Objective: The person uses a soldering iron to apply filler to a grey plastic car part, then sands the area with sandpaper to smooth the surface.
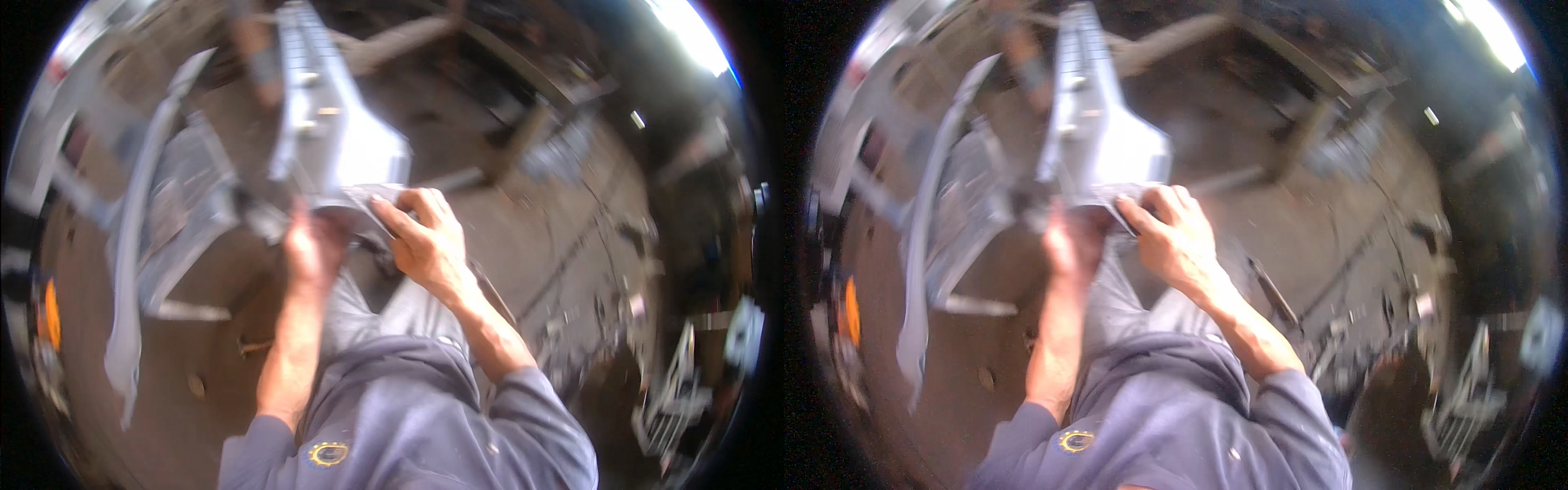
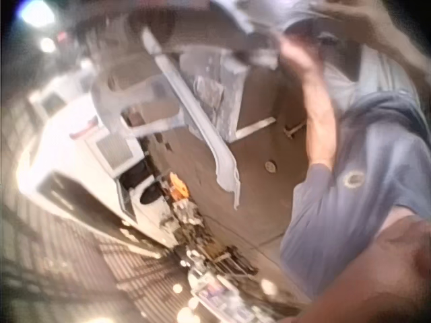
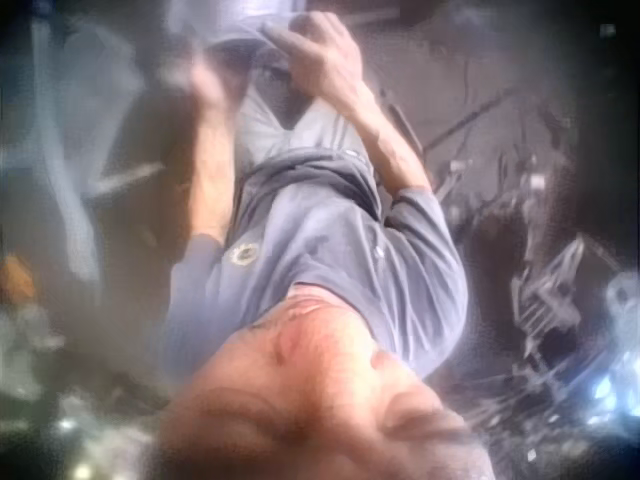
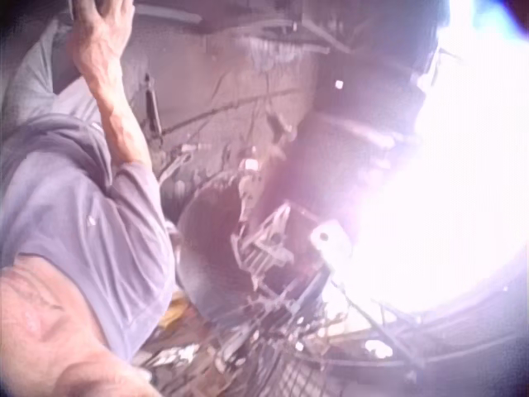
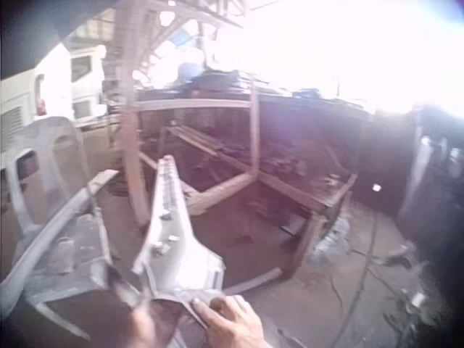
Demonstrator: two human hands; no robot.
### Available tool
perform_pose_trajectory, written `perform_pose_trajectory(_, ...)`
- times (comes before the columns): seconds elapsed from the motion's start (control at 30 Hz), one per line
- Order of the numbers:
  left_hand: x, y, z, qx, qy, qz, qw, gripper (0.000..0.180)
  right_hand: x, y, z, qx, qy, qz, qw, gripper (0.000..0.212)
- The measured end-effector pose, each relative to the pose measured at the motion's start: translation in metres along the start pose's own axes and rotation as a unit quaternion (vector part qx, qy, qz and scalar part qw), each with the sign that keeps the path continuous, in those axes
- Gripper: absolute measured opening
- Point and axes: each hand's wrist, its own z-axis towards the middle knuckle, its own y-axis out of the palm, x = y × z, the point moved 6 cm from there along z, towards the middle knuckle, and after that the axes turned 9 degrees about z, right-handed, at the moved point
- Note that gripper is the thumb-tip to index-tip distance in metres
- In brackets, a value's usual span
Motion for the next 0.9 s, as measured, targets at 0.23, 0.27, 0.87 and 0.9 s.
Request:
perform_pose_trajectory(0.23,0.016,0.037,0.030,0.122,0.050,-0.047,0.990,0.060,0.178,-0.071,-0.289,0.387,0.467,0.149,0.781,0.059)
perform_pose_trajectory(0.27,0.018,0.041,0.037,0.132,0.080,-0.035,0.987,0.058,0.187,-0.075,-0.348,0.405,0.522,0.098,0.745,0.060)
perform_pose_trajectory(0.87,0.029,0.109,0.009,0.244,0.100,0.109,0.958,0.056,-0.090,-0.341,-0.691,0.150,0.708,-0.503,0.472,0.025)
perform_pose_trajectory(0.9,0.030,0.101,0.011,0.246,0.073,0.081,0.963,0.056,-0.081,-0.351,-0.700,0.130,0.709,-0.492,0.488,0.024)
